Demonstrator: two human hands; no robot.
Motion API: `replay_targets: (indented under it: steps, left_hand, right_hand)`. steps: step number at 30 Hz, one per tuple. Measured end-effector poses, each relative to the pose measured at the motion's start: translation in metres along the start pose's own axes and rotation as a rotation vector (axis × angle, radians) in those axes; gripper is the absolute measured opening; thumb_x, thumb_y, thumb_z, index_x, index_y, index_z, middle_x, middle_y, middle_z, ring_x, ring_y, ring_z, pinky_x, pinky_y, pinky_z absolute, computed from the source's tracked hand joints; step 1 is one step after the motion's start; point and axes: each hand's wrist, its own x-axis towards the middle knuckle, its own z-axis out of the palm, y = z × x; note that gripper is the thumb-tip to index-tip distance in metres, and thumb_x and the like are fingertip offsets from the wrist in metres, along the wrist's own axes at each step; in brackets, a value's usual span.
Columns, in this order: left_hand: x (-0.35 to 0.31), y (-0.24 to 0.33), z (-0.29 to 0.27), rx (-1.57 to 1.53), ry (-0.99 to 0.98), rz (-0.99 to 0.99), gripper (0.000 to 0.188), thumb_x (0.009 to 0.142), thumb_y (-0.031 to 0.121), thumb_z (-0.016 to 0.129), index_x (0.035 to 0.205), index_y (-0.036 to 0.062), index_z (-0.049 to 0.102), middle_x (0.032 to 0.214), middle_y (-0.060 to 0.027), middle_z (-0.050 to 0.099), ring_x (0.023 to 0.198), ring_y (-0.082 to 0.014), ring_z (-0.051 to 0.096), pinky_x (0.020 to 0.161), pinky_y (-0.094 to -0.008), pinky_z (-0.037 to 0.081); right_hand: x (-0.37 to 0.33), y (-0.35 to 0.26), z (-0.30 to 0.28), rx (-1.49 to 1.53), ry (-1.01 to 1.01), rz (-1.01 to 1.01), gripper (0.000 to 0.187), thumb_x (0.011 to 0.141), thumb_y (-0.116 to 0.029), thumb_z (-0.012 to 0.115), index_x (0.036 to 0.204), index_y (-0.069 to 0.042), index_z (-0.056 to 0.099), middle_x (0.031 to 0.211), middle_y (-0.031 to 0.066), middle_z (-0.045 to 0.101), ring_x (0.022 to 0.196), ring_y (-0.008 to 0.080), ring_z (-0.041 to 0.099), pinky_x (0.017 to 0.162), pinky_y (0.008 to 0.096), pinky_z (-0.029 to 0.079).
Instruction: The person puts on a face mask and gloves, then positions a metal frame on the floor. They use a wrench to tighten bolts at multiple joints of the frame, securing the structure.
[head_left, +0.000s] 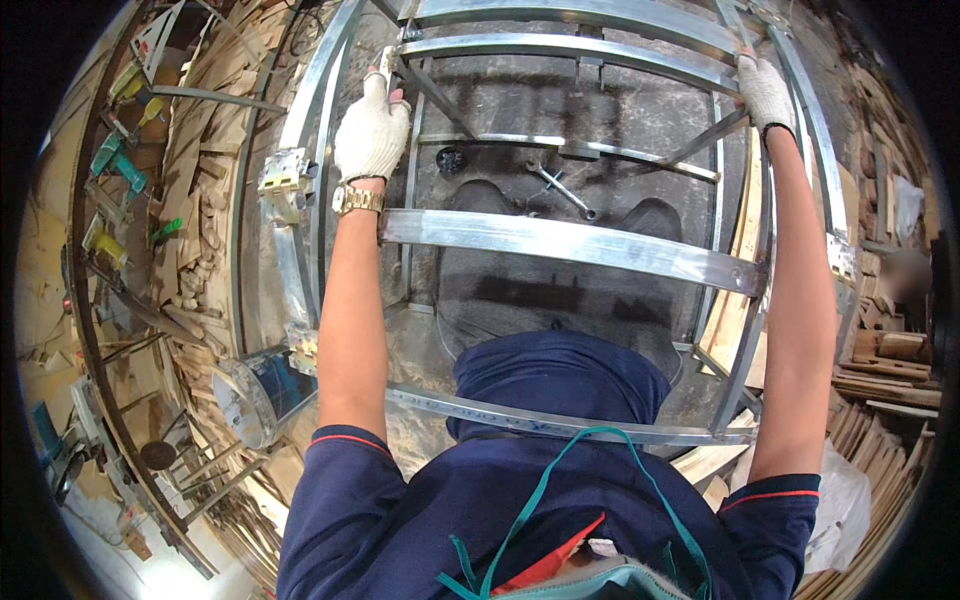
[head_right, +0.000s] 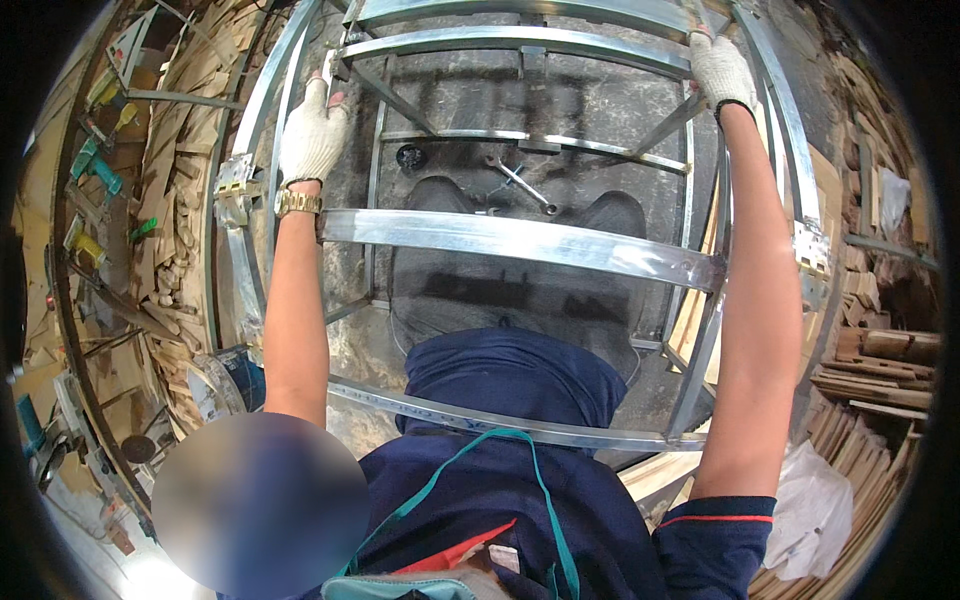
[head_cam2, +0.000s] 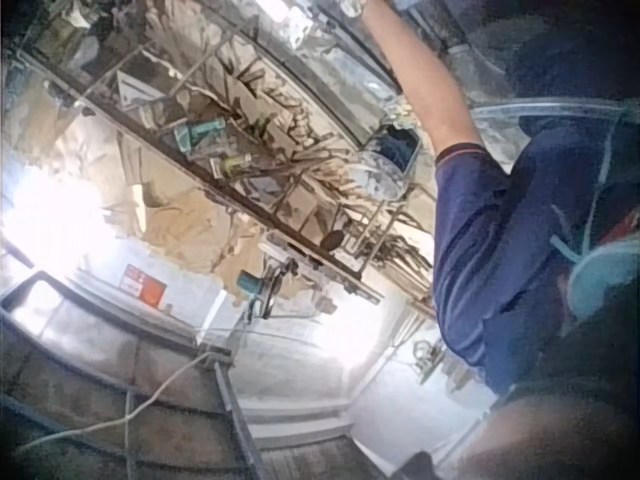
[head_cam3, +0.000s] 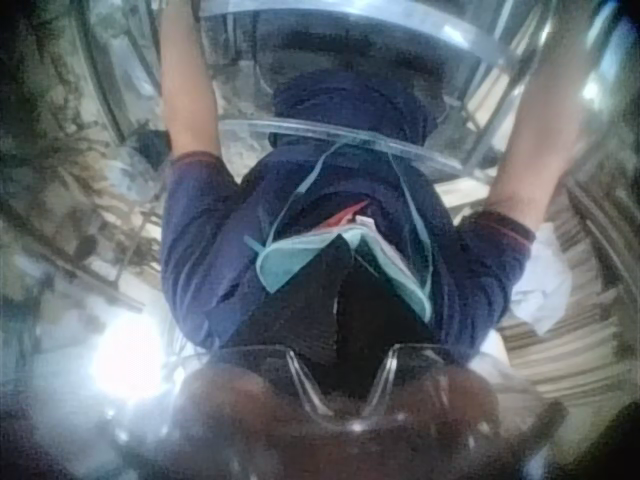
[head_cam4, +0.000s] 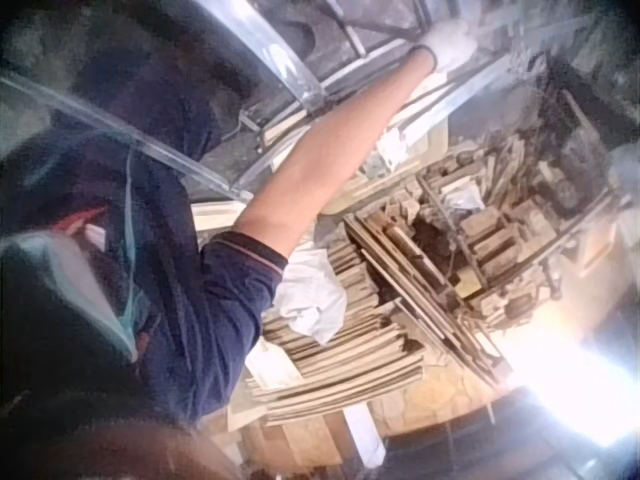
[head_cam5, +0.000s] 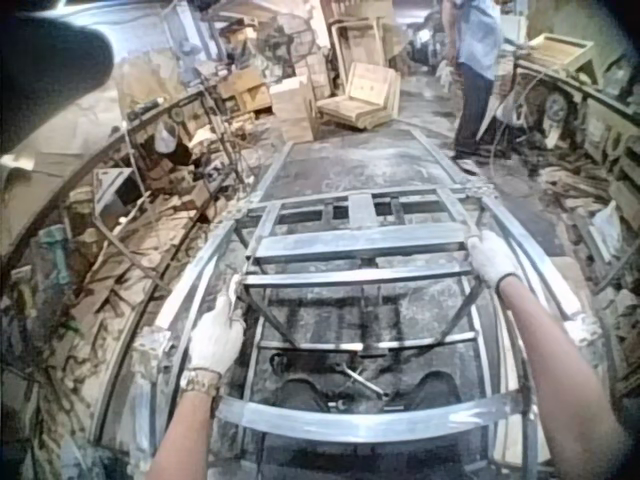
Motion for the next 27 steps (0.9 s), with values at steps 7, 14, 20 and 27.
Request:
replay_targets:
  steps: [7, 14, 20, 27]
  left_hand:
    - [-0.004, 0.0, -0.001, -0.053, 0.017, 0.008, 0.058, 0.095, 0.027, 0.058, 0.151, 0.0167, 0.048, 0.098, -0.0189, 0.077, 0.084, -0.0431, 0.073, 0.075, -0.0547, 0.057]
    - [0.0, -0.006, 0.003, -0.012, 0.019, 0.026, 0.055, 0.098, 0.032, 0.06, 0.15, 0.0168, 0.049, 0.087, -0.0253, 0.073, 0.08, -0.0457, 0.072, 0.07, -0.056, 0.055]
    - [-0.002, 0.0, 0.0, -0.081, 0.017, 0.014, 0.057, 0.095, 0.03, 0.061, 0.15, 0.0175, 0.049, 0.09, -0.0227, 0.075, 0.081, -0.0447, 0.073, 0.071, -0.0548, 0.056]
    - [-0.003, -0.002, 0.001, -0.03, 0.014, 0.002, 0.052, 0.095, 0.03, 0.061, 0.145, 0.0171, 0.053, 0.093, -0.0226, 0.075, 0.086, -0.0456, 0.073, 0.075, -0.0553, 0.057]
  right_hand:
    - [0.007, 0.005, 0.006, -0.059, 0.03, -0.014, 0.083, 0.102, -0.068, 0.034, 0.12, 0.006, 0.068, 0.095, 0.026, 0.075, 0.077, 0.0307, 0.078, 0.084, 0.0464, 0.057]
    - [0.013, 0.007, 0.006, -0.041, -0.006, 0.011, 0.083, 0.103, -0.068, 0.034, 0.117, 0.005, 0.069, 0.094, 0.025, 0.076, 0.08, 0.0319, 0.078, 0.085, 0.0458, 0.058]
    - [0.017, 0.015, 0.007, -0.096, 0.03, 0.007, 0.081, 0.103, -0.068, 0.035, 0.117, 0.005, 0.069, 0.089, 0.0225, 0.076, 0.079, 0.0309, 0.078, 0.085, 0.0451, 0.057]
    - [0.017, 0.016, 0.004, -0.057, 0.006, -0.057, 0.075, 0.103, -0.064, 0.038, 0.109, 0.002, 0.073, 0.088, 0.0233, 0.076, 0.087, 0.0341, 0.077, 0.087, 0.0473, 0.056]
